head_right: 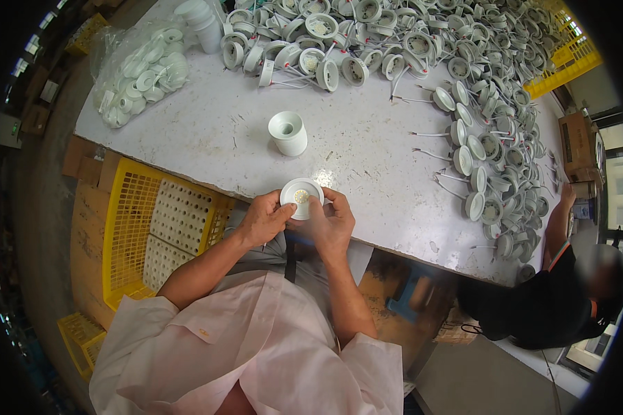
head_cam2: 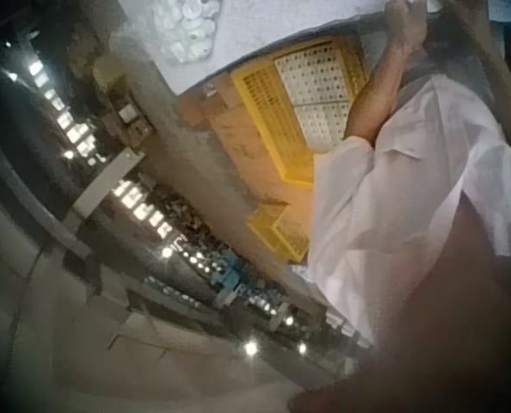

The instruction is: The person assembles LED light fixtures by fitting plastic caps onto the light bases and arranging the components on the table by hand.

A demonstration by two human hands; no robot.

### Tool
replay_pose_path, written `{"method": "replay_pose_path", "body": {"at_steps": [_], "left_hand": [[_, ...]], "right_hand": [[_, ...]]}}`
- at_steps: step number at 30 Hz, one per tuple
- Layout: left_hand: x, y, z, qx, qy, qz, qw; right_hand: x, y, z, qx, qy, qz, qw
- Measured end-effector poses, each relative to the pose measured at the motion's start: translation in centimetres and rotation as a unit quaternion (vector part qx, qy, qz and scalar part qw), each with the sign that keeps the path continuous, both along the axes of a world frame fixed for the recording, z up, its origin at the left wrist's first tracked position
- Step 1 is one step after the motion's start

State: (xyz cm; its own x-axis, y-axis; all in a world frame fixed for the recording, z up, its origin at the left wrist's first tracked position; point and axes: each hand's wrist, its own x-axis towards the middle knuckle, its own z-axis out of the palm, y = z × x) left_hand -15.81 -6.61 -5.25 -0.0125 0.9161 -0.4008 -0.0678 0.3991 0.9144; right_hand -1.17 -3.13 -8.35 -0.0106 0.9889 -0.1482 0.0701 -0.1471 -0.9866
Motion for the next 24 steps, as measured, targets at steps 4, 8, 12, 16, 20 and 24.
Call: {"method": "replay_pose_path", "body": {"at_steps": [4,8,12,16,20,24], "left_hand": [[0.1,0.5,-1.4,0.006,-0.049,0.018,0.999],[0.3,1.1,-0.9,0.001,0.005,-0.019,1.000],[0.6,1.1,-1.7,0.004,0.022,-0.056,0.998],[1.9,1.9,-1.3,-0.017,-0.033,-0.078,0.996],[2.3,2.4,-1.6,0.033,-0.061,-0.099,0.993],[1.9,2.1,-3.0,0.077,-0.003,-0.061,0.995]], "right_hand": [[1.0,0.4,1.3,-0.022,-0.002,0.031,0.999],[2.3,1.7,3.8,0.279,-0.200,0.155,0.927],[3.7,2.7,3.6,0.334,-0.260,0.264,0.866],[5.5,2.7,3.2,0.346,-0.269,0.231,0.869],[8.3,4.2,3.4,0.324,-0.227,0.191,0.898],[13.8,7.8,3.6,0.336,-0.341,0.033,0.877]]}}
